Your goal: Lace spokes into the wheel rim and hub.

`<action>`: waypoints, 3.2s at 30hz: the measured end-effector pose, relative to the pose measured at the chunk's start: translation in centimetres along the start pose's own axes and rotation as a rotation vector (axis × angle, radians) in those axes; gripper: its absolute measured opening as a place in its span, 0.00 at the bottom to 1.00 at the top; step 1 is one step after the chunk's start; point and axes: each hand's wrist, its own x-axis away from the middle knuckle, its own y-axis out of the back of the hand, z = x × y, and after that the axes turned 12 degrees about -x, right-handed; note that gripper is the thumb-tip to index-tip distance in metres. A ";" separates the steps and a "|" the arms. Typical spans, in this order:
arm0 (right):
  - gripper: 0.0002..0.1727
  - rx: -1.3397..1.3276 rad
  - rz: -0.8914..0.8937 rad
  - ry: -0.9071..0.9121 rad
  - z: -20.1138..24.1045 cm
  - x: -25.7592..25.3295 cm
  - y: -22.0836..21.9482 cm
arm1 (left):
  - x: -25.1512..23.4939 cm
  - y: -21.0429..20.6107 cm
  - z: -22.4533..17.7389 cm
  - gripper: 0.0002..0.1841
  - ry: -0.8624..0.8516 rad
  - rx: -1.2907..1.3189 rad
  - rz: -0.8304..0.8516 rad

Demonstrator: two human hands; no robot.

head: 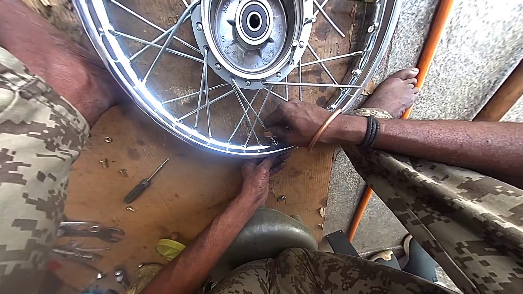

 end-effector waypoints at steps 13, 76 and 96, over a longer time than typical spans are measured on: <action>0.08 -0.042 -0.046 0.002 -0.2 0.2 -0.5 | 0.7 1.4 -0.5 0.11 0.075 0.119 0.118; 0.15 0.043 -0.068 -0.169 1.8 0.5 -2.0 | -0.5 5.8 -0.8 0.11 0.081 0.152 0.019; 0.17 0.372 -0.704 0.048 5.3 5.1 2.4 | 0.1 7.6 -1.2 0.16 -0.093 -0.052 0.172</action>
